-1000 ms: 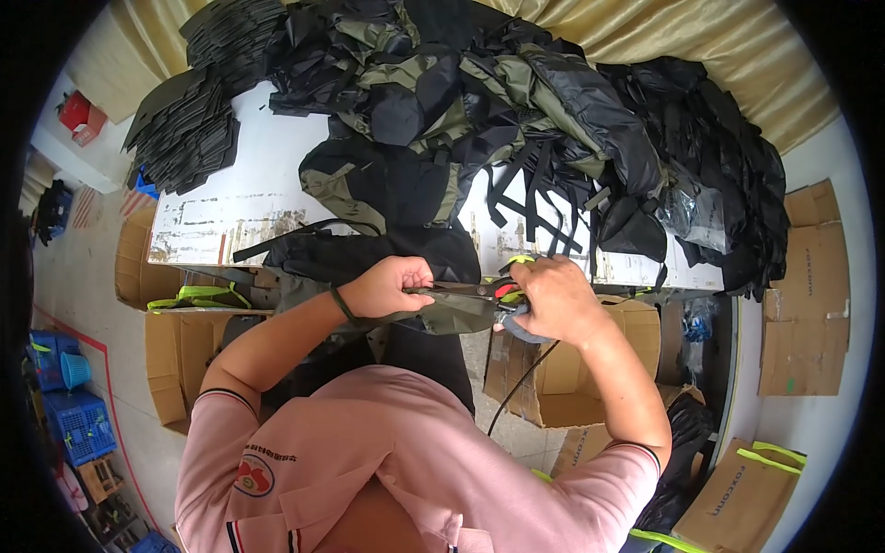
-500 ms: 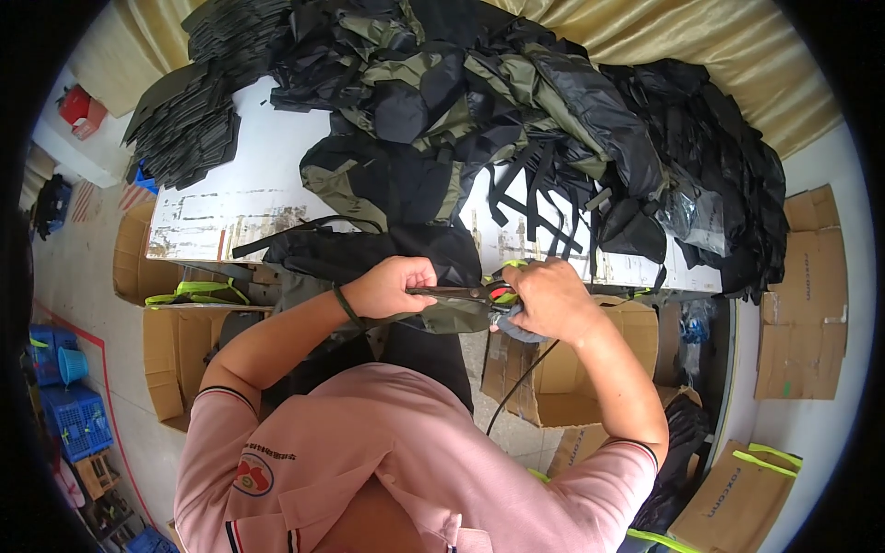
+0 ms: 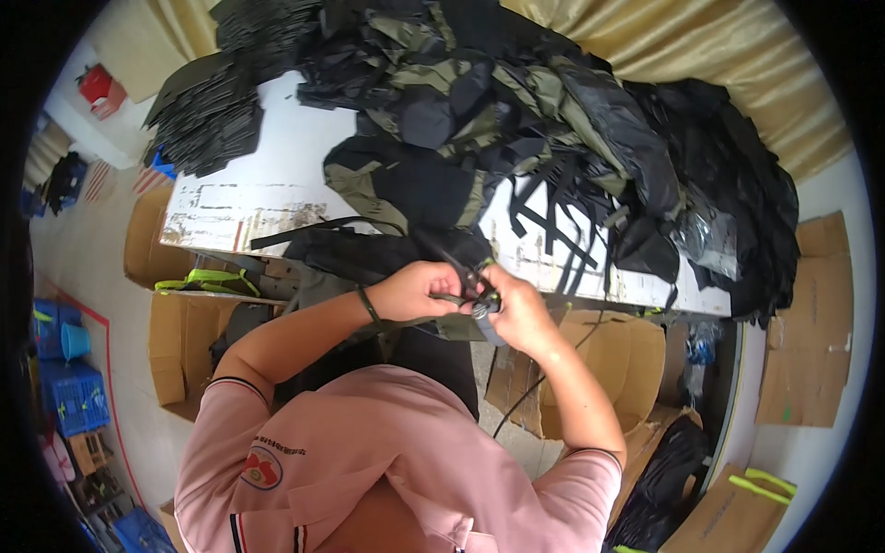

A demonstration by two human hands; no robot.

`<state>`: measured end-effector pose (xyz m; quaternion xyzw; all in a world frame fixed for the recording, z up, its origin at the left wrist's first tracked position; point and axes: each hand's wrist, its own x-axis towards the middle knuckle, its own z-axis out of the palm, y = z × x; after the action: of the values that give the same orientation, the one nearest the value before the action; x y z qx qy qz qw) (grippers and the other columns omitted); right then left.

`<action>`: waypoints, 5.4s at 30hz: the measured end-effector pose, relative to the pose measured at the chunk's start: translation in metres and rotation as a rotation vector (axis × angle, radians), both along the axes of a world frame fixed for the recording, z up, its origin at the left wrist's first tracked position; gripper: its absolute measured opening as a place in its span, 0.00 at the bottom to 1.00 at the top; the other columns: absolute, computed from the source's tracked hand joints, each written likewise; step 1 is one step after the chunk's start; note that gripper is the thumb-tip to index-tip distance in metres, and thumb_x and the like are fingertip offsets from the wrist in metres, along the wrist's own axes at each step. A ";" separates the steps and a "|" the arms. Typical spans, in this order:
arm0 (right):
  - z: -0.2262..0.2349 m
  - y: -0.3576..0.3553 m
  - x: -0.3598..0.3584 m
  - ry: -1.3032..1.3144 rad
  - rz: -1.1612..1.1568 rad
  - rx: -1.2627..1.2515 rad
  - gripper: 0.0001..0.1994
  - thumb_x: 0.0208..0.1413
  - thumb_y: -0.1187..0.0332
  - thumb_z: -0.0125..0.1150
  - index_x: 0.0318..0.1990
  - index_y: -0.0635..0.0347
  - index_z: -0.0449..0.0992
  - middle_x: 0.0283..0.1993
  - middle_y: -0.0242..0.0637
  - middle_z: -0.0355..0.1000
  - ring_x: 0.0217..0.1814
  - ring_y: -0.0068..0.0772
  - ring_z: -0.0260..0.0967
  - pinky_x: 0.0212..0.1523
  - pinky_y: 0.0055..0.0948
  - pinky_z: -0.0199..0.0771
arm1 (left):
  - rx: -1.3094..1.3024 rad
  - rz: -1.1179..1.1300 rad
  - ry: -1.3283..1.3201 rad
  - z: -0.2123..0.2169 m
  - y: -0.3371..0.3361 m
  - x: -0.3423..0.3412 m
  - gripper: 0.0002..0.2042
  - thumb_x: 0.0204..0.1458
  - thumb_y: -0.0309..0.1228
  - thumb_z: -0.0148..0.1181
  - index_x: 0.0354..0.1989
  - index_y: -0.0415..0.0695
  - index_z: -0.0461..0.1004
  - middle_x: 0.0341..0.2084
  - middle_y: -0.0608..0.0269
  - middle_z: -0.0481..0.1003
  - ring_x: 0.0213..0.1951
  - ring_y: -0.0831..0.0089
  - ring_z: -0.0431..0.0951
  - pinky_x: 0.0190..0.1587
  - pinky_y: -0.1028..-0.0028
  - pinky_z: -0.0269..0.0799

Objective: Trimming excess threads and small fabric pieces from bag components using scissors.

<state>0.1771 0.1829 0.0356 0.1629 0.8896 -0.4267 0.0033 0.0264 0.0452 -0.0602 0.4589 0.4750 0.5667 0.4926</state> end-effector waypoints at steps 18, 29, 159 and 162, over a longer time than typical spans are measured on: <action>-0.023 0.051 0.004 0.131 -0.167 -0.066 0.12 0.46 0.80 0.66 0.30 0.59 0.67 0.26 0.23 0.64 0.29 0.15 0.59 0.31 0.18 0.60 | -0.095 0.394 0.972 -0.031 -0.152 -0.124 0.14 0.35 0.31 0.71 0.32 0.51 0.74 0.33 0.66 0.71 0.40 0.61 0.69 0.43 0.65 0.60; -0.045 0.071 0.022 0.052 -0.229 -0.058 0.12 0.47 0.79 0.66 0.31 0.57 0.66 0.27 0.22 0.63 0.27 0.13 0.57 0.28 0.17 0.59 | 0.071 0.507 1.308 -0.044 -0.149 -0.119 0.04 0.44 0.25 0.62 0.27 0.48 0.73 0.26 0.64 0.69 0.36 0.63 0.69 0.44 0.65 0.61; -0.029 0.054 0.007 -0.127 0.143 0.690 0.26 0.34 0.46 0.73 0.28 0.60 0.71 0.26 0.41 0.73 0.34 0.45 0.73 0.37 0.40 0.72 | -0.226 -0.010 -0.018 -0.023 0.007 -0.069 0.08 0.54 0.26 0.58 0.40 0.36 0.76 0.34 0.65 0.78 0.37 0.81 0.75 0.44 0.79 0.70; -0.029 0.051 0.005 -0.134 0.172 0.679 0.26 0.35 0.46 0.72 0.28 0.60 0.72 0.27 0.41 0.73 0.34 0.45 0.73 0.37 0.40 0.72 | -0.235 -0.014 -0.017 -0.023 0.008 -0.068 0.08 0.54 0.26 0.58 0.40 0.36 0.76 0.34 0.65 0.77 0.37 0.81 0.75 0.44 0.79 0.69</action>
<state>0.1823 0.2341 0.0062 0.1071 0.9890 -0.0930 0.0431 -0.0416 0.0529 -0.0831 0.3965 0.5305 0.5078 0.5509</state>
